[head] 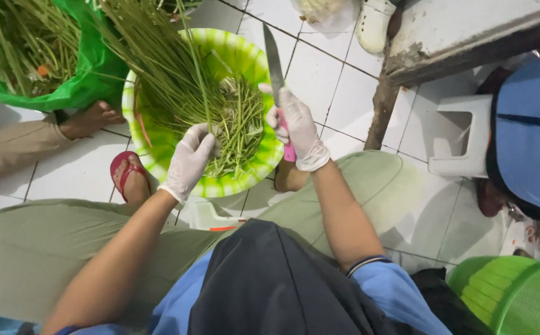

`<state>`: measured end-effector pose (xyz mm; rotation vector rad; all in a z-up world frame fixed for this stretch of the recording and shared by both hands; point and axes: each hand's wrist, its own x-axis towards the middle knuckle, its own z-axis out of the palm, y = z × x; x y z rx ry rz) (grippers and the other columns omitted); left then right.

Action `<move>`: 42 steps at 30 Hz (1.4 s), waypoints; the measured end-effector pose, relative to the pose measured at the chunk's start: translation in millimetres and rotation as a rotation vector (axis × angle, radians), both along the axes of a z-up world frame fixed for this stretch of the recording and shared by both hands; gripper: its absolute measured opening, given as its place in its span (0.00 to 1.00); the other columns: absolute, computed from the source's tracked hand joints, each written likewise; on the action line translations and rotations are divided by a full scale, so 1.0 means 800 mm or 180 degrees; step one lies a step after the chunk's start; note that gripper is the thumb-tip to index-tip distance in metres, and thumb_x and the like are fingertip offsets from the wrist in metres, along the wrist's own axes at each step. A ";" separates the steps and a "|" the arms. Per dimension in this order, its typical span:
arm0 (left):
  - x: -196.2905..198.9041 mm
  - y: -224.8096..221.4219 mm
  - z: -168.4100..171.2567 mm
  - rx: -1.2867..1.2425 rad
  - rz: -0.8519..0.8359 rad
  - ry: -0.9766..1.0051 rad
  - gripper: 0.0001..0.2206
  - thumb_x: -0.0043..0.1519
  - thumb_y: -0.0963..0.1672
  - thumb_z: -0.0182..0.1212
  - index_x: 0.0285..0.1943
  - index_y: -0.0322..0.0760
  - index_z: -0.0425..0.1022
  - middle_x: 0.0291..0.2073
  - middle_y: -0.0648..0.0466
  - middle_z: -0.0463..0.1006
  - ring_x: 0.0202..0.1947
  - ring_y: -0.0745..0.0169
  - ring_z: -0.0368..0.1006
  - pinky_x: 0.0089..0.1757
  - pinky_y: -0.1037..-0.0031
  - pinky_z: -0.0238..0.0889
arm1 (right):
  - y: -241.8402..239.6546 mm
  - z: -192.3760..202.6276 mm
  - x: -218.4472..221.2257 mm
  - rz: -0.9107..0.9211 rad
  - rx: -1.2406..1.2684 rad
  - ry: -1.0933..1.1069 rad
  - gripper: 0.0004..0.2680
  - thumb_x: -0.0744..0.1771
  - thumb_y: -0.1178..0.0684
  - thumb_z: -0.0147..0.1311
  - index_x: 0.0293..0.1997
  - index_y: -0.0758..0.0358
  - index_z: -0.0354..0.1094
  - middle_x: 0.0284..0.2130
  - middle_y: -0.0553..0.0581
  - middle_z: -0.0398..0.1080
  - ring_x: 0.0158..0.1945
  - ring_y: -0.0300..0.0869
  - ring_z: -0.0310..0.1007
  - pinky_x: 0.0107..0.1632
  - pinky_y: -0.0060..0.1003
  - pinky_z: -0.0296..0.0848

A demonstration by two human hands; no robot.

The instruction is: Trimming the ends of long green vegetables with a knife and sorting them into a bowl while sitting on the floor.

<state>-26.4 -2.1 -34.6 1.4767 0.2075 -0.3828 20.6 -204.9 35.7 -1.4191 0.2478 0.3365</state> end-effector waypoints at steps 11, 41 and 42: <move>-0.031 0.029 -0.021 0.0811 -0.0804 0.0156 0.12 0.62 0.42 0.49 0.54 0.40 0.70 0.30 0.50 0.74 0.31 0.64 0.67 0.38 0.69 0.64 | -0.018 -0.004 0.012 0.0105 0.1013 -0.0046 0.10 0.68 0.44 0.39 0.42 0.60 0.61 0.13 0.56 0.58 0.10 0.36 0.55 0.12 0.26 0.56; 0.000 0.044 -0.050 -0.1324 0.0200 0.0703 0.13 0.64 0.50 0.46 0.51 0.43 0.65 0.42 0.54 0.77 0.45 0.59 0.73 0.44 0.69 0.64 | 0.028 -0.061 -0.007 0.0741 -0.2325 0.0833 0.14 0.59 0.41 0.51 0.49 0.40 0.66 0.26 0.41 0.74 0.42 0.34 0.72 0.52 0.33 0.67; 0.000 0.044 -0.060 -0.1217 0.0325 0.0751 0.12 0.65 0.49 0.46 0.51 0.42 0.66 0.38 0.55 0.77 0.40 0.63 0.74 0.41 0.71 0.67 | 0.027 -0.045 -0.006 0.0720 -0.2391 0.0933 0.15 0.60 0.38 0.49 0.50 0.40 0.65 0.25 0.40 0.74 0.44 0.35 0.71 0.55 0.33 0.66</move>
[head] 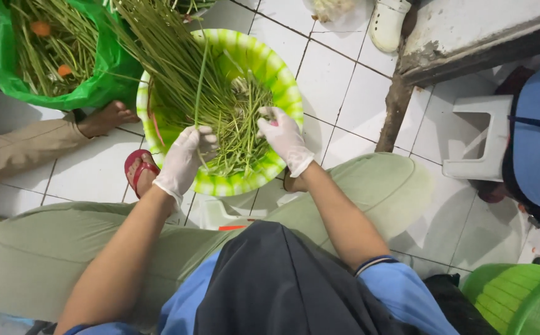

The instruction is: Trimming the ends of long green vegetables with a knife and sorting them into a bowl while sitting on the floor.

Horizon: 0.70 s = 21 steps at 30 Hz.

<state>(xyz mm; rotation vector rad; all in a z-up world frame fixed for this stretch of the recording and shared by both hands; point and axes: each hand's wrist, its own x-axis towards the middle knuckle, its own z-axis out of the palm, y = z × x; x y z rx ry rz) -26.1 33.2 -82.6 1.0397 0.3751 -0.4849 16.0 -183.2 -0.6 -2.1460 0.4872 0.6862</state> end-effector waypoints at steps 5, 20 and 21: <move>0.076 0.022 -0.030 0.0591 0.0328 -0.0344 0.10 0.65 0.48 0.44 0.47 0.43 0.68 0.29 0.57 0.76 0.30 0.67 0.73 0.34 0.76 0.67 | -0.023 -0.027 0.006 -0.0173 -0.0031 -0.0225 0.15 0.62 0.40 0.50 0.53 0.44 0.65 0.39 0.50 0.73 0.48 0.41 0.70 0.57 0.39 0.65; 0.246 -0.009 -0.025 0.5346 0.1149 -0.2919 0.08 0.59 0.48 0.58 0.36 0.42 0.73 0.25 0.54 0.72 0.27 0.52 0.74 0.29 0.64 0.68 | -0.044 0.016 0.018 -0.0378 -0.0053 -0.0087 0.19 0.63 0.41 0.50 0.58 0.53 0.59 0.23 0.47 0.72 0.36 0.37 0.74 0.48 0.37 0.70; 0.198 -0.035 -0.029 0.4519 0.0953 -0.3448 0.02 0.60 0.41 0.58 0.36 0.37 0.74 0.25 0.51 0.71 0.31 0.50 0.71 0.34 0.67 0.64 | -0.042 0.027 0.020 -0.0372 -0.0132 -0.0011 0.19 0.63 0.41 0.50 0.59 0.50 0.59 0.24 0.47 0.73 0.37 0.36 0.74 0.48 0.36 0.71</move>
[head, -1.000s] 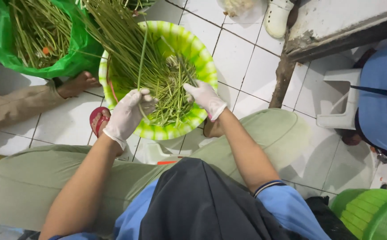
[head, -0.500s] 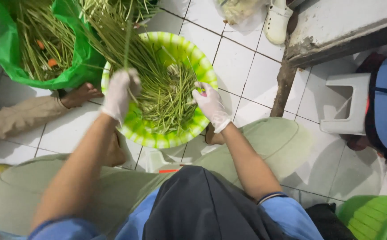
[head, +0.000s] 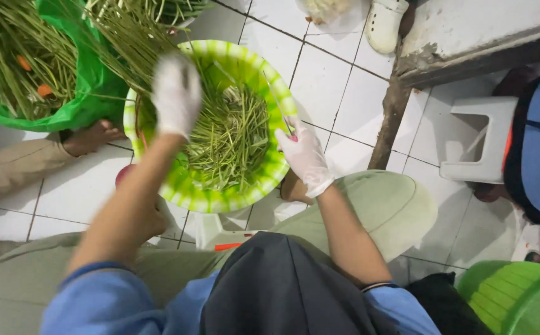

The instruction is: Trimming the ends of long green vegetables with a knife and sorting them into a bowl while sitting on the floor.

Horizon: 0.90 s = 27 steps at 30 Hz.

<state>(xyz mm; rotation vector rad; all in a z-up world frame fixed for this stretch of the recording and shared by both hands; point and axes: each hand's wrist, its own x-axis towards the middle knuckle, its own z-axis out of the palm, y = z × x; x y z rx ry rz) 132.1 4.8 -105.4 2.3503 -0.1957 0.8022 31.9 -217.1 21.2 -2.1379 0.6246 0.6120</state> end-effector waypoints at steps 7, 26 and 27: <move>-0.112 -0.068 -0.279 -0.0420 0.0595 0.4262 0.15 0.57 0.59 0.50 0.45 0.59 0.72 0.37 0.58 0.78 0.44 0.57 0.74 0.44 0.62 0.65 | 0.021 0.053 -0.006 -0.0174 -0.0092 0.0103 0.17 0.64 0.43 0.48 0.57 0.54 0.62 0.41 0.63 0.72 0.47 0.48 0.72 0.52 0.45 0.68; -0.118 -0.041 -0.030 -0.1852 -0.0162 0.3926 0.19 0.50 0.52 0.67 0.42 0.38 0.76 0.35 0.47 0.78 0.39 0.54 0.71 0.42 0.62 0.64 | 0.017 0.012 -0.013 0.0322 0.0020 -0.0171 0.10 0.62 0.44 0.53 0.45 0.45 0.69 0.40 0.50 0.73 0.47 0.43 0.71 0.53 0.39 0.68; -0.120 -0.038 -0.005 -0.2370 -0.0258 0.3680 0.18 0.49 0.49 0.70 0.41 0.34 0.76 0.31 0.47 0.77 0.32 0.61 0.70 0.37 0.66 0.64 | 0.019 0.008 -0.015 0.0428 0.0082 -0.0180 0.09 0.61 0.44 0.52 0.42 0.42 0.70 0.38 0.48 0.73 0.47 0.42 0.72 0.52 0.38 0.68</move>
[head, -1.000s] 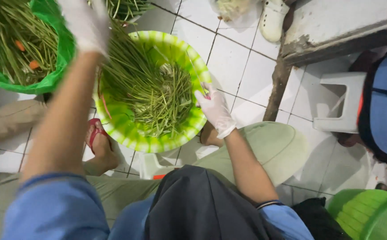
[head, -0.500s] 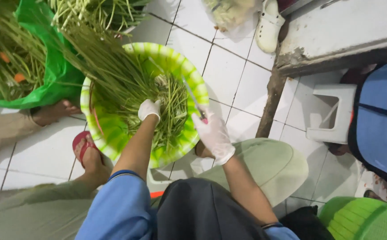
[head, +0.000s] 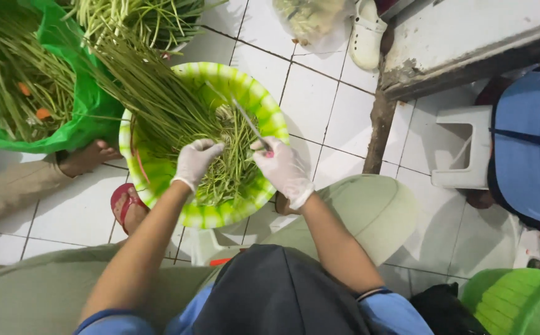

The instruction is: Trimming the ends of long green vegetables with a knife and sorting them into a bowl while sitting on the floor.

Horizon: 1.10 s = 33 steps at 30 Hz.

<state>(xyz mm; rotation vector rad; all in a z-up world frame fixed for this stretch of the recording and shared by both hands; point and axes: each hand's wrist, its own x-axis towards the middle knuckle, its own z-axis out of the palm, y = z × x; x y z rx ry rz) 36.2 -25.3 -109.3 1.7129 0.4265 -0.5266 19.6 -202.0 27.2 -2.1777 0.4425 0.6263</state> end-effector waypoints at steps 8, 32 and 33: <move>-0.041 0.029 0.122 -0.0843 0.0380 -0.0353 0.08 0.51 0.46 0.67 0.29 0.37 0.75 0.23 0.55 0.77 0.21 0.75 0.70 0.28 0.87 0.63 | 0.036 -0.050 -0.020 0.0315 0.0857 -0.0659 0.11 0.58 0.48 0.62 0.40 0.55 0.71 0.34 0.52 0.75 0.43 0.41 0.71 0.52 0.37 0.66; -0.011 0.023 0.051 -0.2114 0.1773 -0.0445 0.12 0.59 0.48 0.56 0.41 0.36 0.70 0.33 0.52 0.78 0.28 0.70 0.75 0.31 0.85 0.68 | -0.018 -0.091 -0.004 0.1119 -0.0531 -0.0743 0.09 0.62 0.49 0.52 0.34 0.65 0.69 0.30 0.67 0.72 0.39 0.58 0.71 0.45 0.50 0.65; -0.008 0.023 0.046 -0.2142 0.1712 -0.0469 0.12 0.59 0.48 0.56 0.41 0.35 0.69 0.32 0.52 0.78 0.27 0.70 0.75 0.30 0.85 0.68 | -0.025 -0.095 -0.001 0.1250 -0.0766 -0.0663 0.10 0.62 0.49 0.51 0.34 0.66 0.69 0.31 0.68 0.71 0.39 0.60 0.71 0.45 0.52 0.65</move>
